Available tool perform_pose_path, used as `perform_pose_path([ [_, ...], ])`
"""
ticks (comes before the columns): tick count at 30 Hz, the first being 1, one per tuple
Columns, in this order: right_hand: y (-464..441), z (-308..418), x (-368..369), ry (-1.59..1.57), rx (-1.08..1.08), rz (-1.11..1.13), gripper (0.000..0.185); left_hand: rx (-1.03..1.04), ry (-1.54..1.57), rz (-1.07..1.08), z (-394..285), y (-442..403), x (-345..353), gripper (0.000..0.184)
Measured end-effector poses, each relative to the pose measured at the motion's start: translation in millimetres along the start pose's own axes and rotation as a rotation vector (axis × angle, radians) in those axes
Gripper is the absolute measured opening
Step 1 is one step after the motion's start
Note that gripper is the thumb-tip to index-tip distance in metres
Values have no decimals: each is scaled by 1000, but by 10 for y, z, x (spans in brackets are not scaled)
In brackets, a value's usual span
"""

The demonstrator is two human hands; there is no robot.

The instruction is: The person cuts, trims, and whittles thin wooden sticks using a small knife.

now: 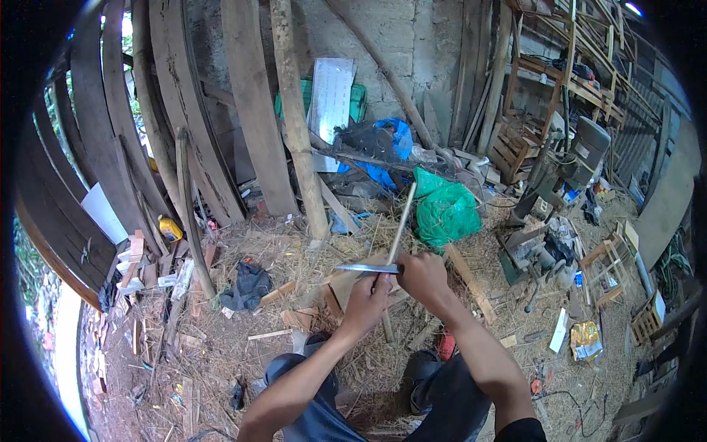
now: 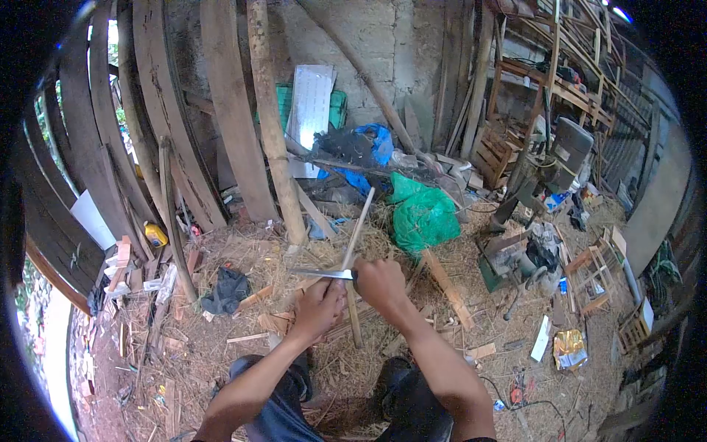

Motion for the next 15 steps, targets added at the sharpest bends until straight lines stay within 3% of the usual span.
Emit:
perform_pose_path([
  [2, -7, -30, 121, 20, -1, 20, 9, 283, -399, -43, -57, -13, -83, 29],
  [5, -37, -49, 144, 95, -9, -1, 11, 346, -405, -46, -203, 42, -13, 31],
  [14, -160, -272, 259, 250, 62, 114, 13, 259, -420, -64, -189, -61, -11, 29],
  [15, -190, -478, 285, 275, 167, 161, 14, 261, -417, -61, -241, -3, 6, 29],
])
Point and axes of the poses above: each hand's wrist, its own y-axis away from the middle knuckle, its own x-axis out of the palm, z = x × y, the point moved 6 cm from there along -y, towards the middle knuckle, and after that the axes turned 12 degrees about y, right-handed, at the moved point
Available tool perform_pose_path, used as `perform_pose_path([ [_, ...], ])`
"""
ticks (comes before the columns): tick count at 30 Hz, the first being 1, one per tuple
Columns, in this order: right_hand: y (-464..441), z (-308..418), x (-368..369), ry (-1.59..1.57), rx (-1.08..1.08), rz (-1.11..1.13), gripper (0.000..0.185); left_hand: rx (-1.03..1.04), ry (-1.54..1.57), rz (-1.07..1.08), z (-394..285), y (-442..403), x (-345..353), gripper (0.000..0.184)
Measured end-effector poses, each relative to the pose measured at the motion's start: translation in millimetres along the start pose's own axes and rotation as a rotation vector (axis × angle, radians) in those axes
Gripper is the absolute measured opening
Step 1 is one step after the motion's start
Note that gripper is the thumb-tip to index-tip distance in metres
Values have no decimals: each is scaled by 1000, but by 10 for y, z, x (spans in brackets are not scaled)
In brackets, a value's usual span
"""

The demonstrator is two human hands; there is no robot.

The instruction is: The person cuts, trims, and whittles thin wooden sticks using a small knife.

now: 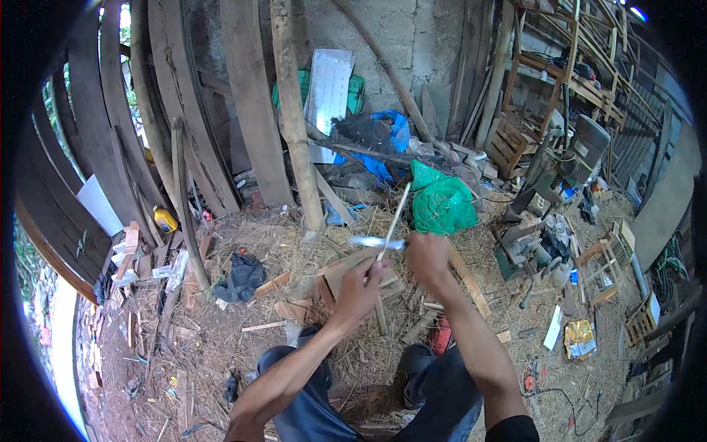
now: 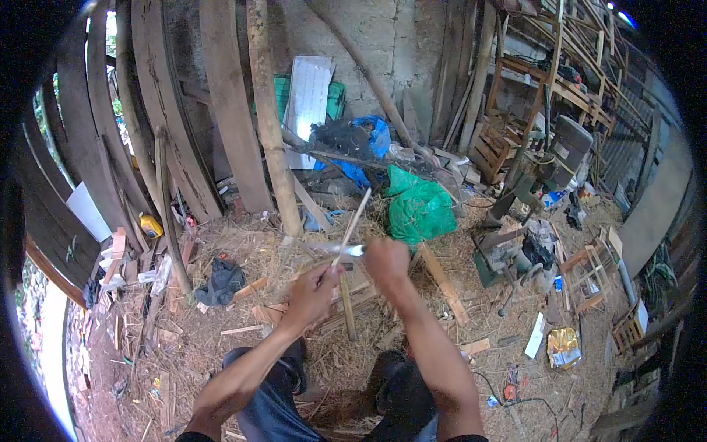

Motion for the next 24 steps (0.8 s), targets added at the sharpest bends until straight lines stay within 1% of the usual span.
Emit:
perform_pose_path([
  [1, -36, -205, 88, 20, 97, 56, 15, -186, -22, 24, -3, 99, -13, 27],
  [2, 10, -585, 277, 12, 250, 146, 18, -375, -60, 49, 48, 210, -73, 25],
  [3, 53, -1015, 427, 7, 396, 232, 21, -367, -69, 40, 65, 266, -110, 25],
  [5, 309, -1326, 359, -105, 561, -38, 28, -141, -32, 112, 40, 316, -128, 26],
  [6, 251, -1287, 312, -101, 550, -44, 28, -153, -24, 81, 64, 231, -165, 25],
  [7, 287, -1278, 341, -111, 585, 40, 30, -161, -11, 80, 86, 213, -153, 25],
  [8, 359, -1255, 384, -121, 625, 127, 32, -126, -5, 82, 75, 172, -146, 24],
  [9, 312, -1133, 298, -163, 566, 94, 27, -75, -4, 84, -21, 117, -131, 24],
  [10, 248, -1004, 257, -186, 480, 20, 26, -121, 31, 75, -30, 120, -100, 24],
  [11, 201, -850, 226, -208, 392, -49, 26, -117, 33, 80, -25, 106, -75, 24],
  [13, 237, -369, -48, -329, 196, -216, 20, -153, 31, 84, 45, 90, -45, 26],
  [15, 291, 80, -216, -270, -22, -114, 15, -122, -12, 69, 40, 53, -49, 26],
  [16, 301, 164, -185, -273, -23, -113, 15, -96, -53, 52, 24, 48, -56, 27],
  [17, 305, 273, -131, -215, -78, -120, 14, -99, -56, 49, 9, 63, -54, 27],
  [18, 308, 361, -99, -158, -128, -127, 12, -74, -122, 25, -44, 85, -68, 27],
  [19, 299, 392, -70, -164, -129, -124, 12, -50, -187, 0, -78, 98, -87, 27],
  [20, 265, 386, -49, -141, -92, -127, 12, -54, -188, -6, -58, 82, -91, 27],
  [22, 232, 369, -34, -118, -54, -121, 13, 81, -148, -50, -66, 52, -95, 26],
  [24, 173, 310, -59, -107, 0, -141, 14, 85, -142, -46, -33, 37, -108, 26],
])
Point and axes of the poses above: each hand's wrist, its own y-axis away from the middle knuckle, its own x-axis out of the palm, z = x × y, the point moved 6 cm from there along -y, towards the middle knuckle, and after that the axes turned 12 degrees about y, right-handed, at the moved point
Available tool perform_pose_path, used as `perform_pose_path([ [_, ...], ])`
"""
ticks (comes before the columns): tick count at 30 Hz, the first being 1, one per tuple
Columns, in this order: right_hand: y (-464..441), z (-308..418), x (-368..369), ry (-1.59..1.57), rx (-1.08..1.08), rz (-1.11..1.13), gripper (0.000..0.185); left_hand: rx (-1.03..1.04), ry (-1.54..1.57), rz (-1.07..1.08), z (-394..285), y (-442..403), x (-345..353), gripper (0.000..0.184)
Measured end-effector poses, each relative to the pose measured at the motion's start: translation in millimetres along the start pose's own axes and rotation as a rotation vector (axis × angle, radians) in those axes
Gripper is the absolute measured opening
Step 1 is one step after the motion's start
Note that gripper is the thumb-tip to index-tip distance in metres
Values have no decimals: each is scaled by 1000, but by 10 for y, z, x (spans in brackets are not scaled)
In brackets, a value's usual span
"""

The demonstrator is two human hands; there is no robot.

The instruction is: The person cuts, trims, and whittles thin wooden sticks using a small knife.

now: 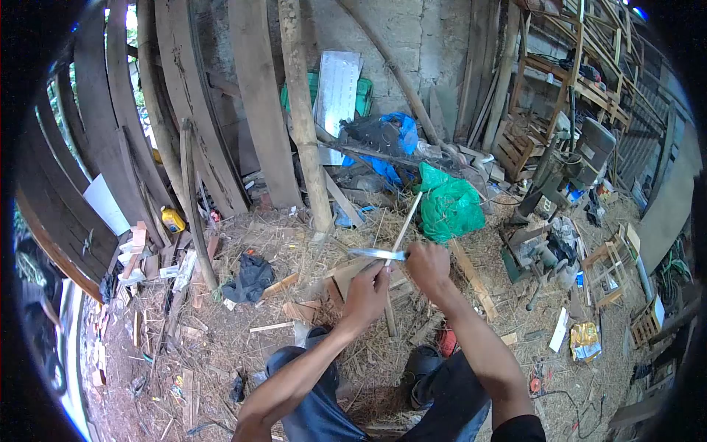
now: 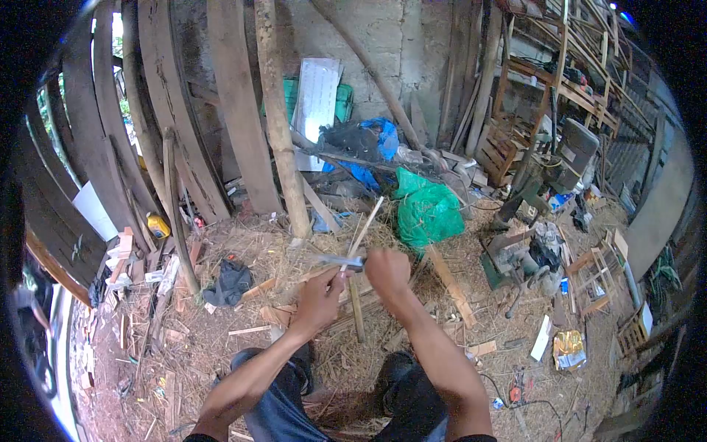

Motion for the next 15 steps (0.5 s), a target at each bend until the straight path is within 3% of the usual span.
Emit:
perform_pose_path([
  [4, -64, -139, 27, 62, -9, 63, 15, -42, -24, -3, 1, 29, 15, 25],
  [8, -107, -308, 129, 46, 127, 11, 15, -27, -24, -3, 20, 82, 12, 26],
  [11, -148, -412, 362, 69, 188, 32, 16, -185, -41, 21, 34, 123, -111, 26],
  [14, 16, -1480, 971, 175, 381, 94, 18, -214, -90, 117, 230, 346, -20, 27],
  [15, 289, -1538, 401, 119, 340, 50, 30, -94, -59, 110, 249, 485, -106, 28],
])
Point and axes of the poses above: each hand's wrist, its own y-axis away from the middle knuckle, its own x-axis out of the palm, z = x × y, the point moved 6 cm from there along -y, towards the middle knuckle, and after that the axes turned 12 degrees about y, right-handed, at the moved point
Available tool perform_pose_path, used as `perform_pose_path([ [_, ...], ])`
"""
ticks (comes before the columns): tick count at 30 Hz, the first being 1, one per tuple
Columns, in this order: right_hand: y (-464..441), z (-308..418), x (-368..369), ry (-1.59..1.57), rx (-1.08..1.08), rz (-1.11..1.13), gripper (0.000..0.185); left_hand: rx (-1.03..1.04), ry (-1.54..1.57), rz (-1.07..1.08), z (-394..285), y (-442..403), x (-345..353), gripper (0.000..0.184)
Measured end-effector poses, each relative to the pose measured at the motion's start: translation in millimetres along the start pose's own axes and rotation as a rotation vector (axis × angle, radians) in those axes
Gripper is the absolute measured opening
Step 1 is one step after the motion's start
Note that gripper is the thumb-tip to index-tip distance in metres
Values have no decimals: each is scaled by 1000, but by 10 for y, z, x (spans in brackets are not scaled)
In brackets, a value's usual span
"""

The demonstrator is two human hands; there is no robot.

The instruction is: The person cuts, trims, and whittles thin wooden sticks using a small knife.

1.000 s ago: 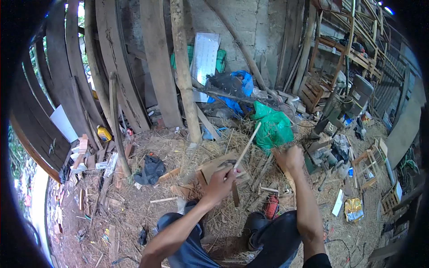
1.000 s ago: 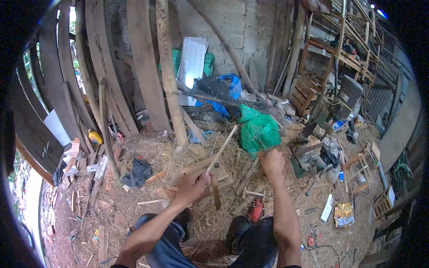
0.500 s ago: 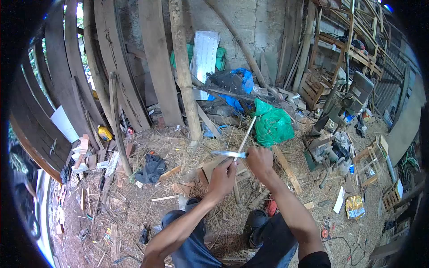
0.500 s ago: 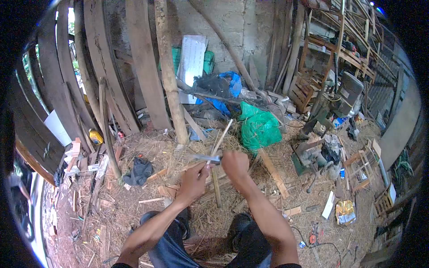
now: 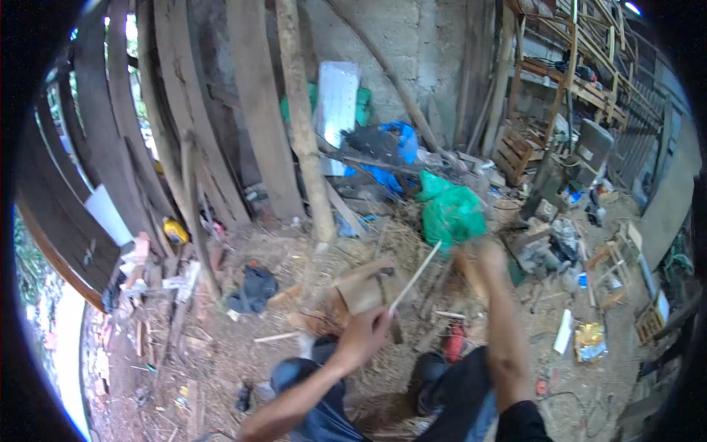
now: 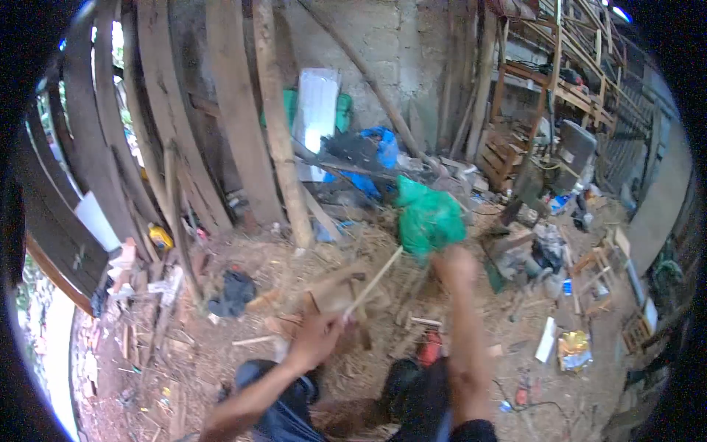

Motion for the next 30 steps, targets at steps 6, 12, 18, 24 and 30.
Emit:
perform_pose_path([
  [6, -55, -508, 382, -139, 372, 292, 22, -98, 47, -21, -149, -254, -199, 30],
  [12, -83, 547, 260, -818, 117, 430, 33, -269, 528, 79, 69, -362, 34, 29],
  [18, 349, 1525, -685, -1072, -281, 620, 35, -211, 963, -241, 392, -624, -67, 22],
  [24, 318, 1428, -608, -1102, -324, 613, 22, -207, 486, -115, 151, -603, -154, 21],
  [30, 178, 975, -399, -1006, -422, 515, 20, 332, -375, -259, -588, -511, -404, 23],
])
Point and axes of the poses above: each hand's wrist, its own y-axis away from the middle knuckle, its own x-axis out of the palm, z = x × y, the point moved 6 cm from there along -y, towards the middle knuckle, and after that the axes turned 12 degrees about y, right-handed, at the moved point
